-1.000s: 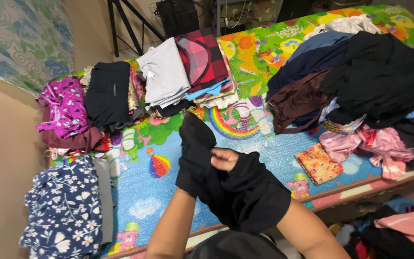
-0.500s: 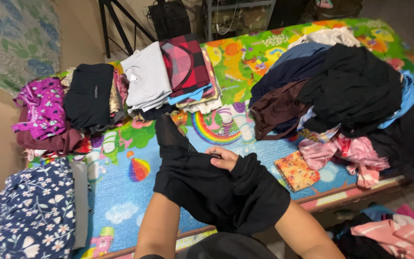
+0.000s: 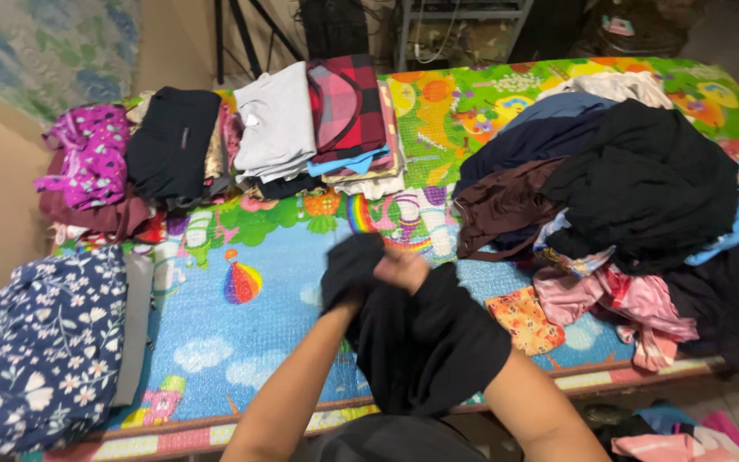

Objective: The person picks up clothing items from a pile and folds them by hand on a padded surface, placing each folded item onto a nearby stack.

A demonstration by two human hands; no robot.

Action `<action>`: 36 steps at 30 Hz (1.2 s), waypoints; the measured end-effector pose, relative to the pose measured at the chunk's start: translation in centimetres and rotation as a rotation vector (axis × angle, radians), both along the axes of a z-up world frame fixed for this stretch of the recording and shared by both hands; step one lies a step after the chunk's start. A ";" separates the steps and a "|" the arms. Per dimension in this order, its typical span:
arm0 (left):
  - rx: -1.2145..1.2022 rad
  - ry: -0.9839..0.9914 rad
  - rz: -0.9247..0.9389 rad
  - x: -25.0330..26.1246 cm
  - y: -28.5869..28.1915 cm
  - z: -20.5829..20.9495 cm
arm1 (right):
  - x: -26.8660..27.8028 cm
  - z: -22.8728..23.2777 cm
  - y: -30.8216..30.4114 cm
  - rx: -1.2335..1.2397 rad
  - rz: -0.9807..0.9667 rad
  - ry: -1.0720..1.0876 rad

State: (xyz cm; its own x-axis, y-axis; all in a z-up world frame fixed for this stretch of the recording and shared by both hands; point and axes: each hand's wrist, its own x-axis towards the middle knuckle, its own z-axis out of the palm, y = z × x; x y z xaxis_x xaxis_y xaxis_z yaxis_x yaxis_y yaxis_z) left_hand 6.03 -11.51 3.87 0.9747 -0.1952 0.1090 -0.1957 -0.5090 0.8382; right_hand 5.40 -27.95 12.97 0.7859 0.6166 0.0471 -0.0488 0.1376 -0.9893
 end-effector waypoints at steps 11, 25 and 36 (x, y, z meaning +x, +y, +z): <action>-1.074 0.294 0.117 -4.1 5.7 8.3 | -1.2 -5.0 -3.2 0.145 0.326 0.431; -1.402 -0.301 0.531 -5.1 21.9 8.7 | 0.7 -9.6 -8.8 0.331 -0.202 0.650; -1.067 -0.272 0.863 -5.9 30.2 -0.4 | 2.7 -20.5 -17.0 0.604 -0.032 0.765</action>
